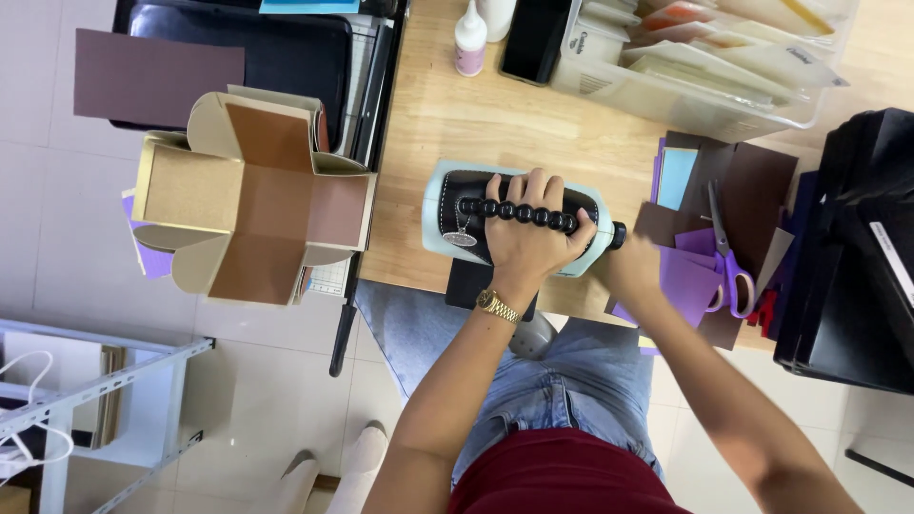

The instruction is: Cutting cardstock to size and using a manual embossing machine to add texture to the paper.

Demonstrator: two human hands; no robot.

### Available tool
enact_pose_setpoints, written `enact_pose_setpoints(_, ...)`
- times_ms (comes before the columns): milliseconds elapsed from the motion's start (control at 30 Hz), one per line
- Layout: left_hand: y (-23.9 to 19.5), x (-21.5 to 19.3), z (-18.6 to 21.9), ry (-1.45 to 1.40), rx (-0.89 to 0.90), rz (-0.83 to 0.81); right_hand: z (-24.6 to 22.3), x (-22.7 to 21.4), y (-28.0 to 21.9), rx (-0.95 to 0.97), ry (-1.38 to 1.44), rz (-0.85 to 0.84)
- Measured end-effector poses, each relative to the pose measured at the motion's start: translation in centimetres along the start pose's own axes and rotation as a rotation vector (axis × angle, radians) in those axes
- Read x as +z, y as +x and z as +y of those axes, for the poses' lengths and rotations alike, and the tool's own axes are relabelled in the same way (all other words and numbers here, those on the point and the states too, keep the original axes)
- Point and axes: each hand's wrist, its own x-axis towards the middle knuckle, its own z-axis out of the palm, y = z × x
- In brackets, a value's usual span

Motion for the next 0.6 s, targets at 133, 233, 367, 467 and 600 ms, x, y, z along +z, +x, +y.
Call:
enact_pose_setpoints(133, -0.4, 0.3, 0.1, -0.029, -0.016, 0.011, -0.7, -12.9, -4.0, 0.084, -0.001, -0.456)
enact_pose_setpoints(233, 0.5, -2.2, 0.5, -0.046, 0.01, 0.019, 1.2, -16.7, -0.6, 0.082, -0.009, -0.227)
enact_pose_setpoints(367, 0.9, -3.2, 0.8, -0.05, 0.035, 0.035, 4.4, -9.9, 8.6, 0.115, -0.155, 0.008)
enact_pose_setpoints(467, -0.4, 0.5, 0.3, -0.033, -0.013, 0.039, 2.8, -1.0, 8.8, 0.093, -0.292, 0.041)
enact_pose_setpoints(600, -0.5, 0.3, 0.5, -0.009, -0.023, 0.041, 0.0, -2.1, -0.5, 0.095, -0.037, -0.314)
